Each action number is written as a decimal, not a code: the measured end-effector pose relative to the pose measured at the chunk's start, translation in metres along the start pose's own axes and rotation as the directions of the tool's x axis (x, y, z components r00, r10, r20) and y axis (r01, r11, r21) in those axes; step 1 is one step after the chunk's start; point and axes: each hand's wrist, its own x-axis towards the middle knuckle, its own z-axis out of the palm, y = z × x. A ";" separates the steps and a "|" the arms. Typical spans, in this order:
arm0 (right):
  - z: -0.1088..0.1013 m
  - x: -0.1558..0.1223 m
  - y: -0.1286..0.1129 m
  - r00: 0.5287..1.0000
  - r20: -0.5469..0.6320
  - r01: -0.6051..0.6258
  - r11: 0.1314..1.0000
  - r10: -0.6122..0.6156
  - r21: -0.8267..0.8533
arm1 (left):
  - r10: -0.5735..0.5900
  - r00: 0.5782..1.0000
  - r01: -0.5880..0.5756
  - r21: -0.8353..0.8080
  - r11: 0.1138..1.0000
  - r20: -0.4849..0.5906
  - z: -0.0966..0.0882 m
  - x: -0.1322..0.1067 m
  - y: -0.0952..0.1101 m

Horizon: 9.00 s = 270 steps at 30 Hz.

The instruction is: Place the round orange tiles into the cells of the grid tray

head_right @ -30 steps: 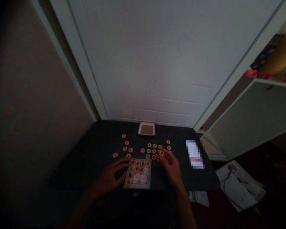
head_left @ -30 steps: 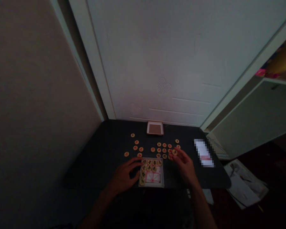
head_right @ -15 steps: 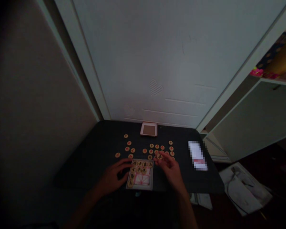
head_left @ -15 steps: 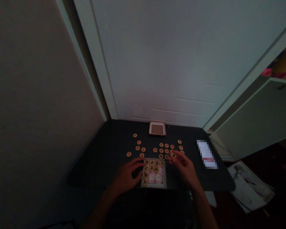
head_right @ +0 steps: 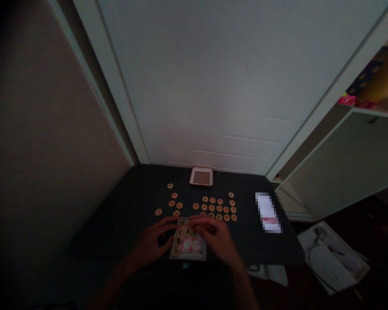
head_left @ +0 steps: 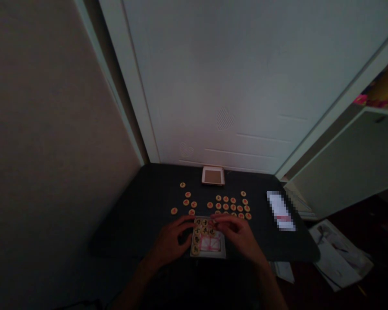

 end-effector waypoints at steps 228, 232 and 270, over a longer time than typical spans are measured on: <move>-0.013 -0.003 0.016 0.991 -0.113 -0.051 0.567 -0.073 -0.822 | -0.025 0.999 0.025 -0.015 1.000 0.022 0.002 0.003 -0.006; -0.026 -0.011 0.025 1.000 -0.023 -0.023 0.531 0.007 -0.847 | -0.020 0.999 0.021 -0.013 1.000 0.025 0.001 0.003 -0.005; -0.039 -0.046 0.034 0.996 -0.089 -0.069 0.537 -0.011 -0.840 | -0.032 0.999 0.032 -0.026 0.999 0.026 0.003 0.003 -0.007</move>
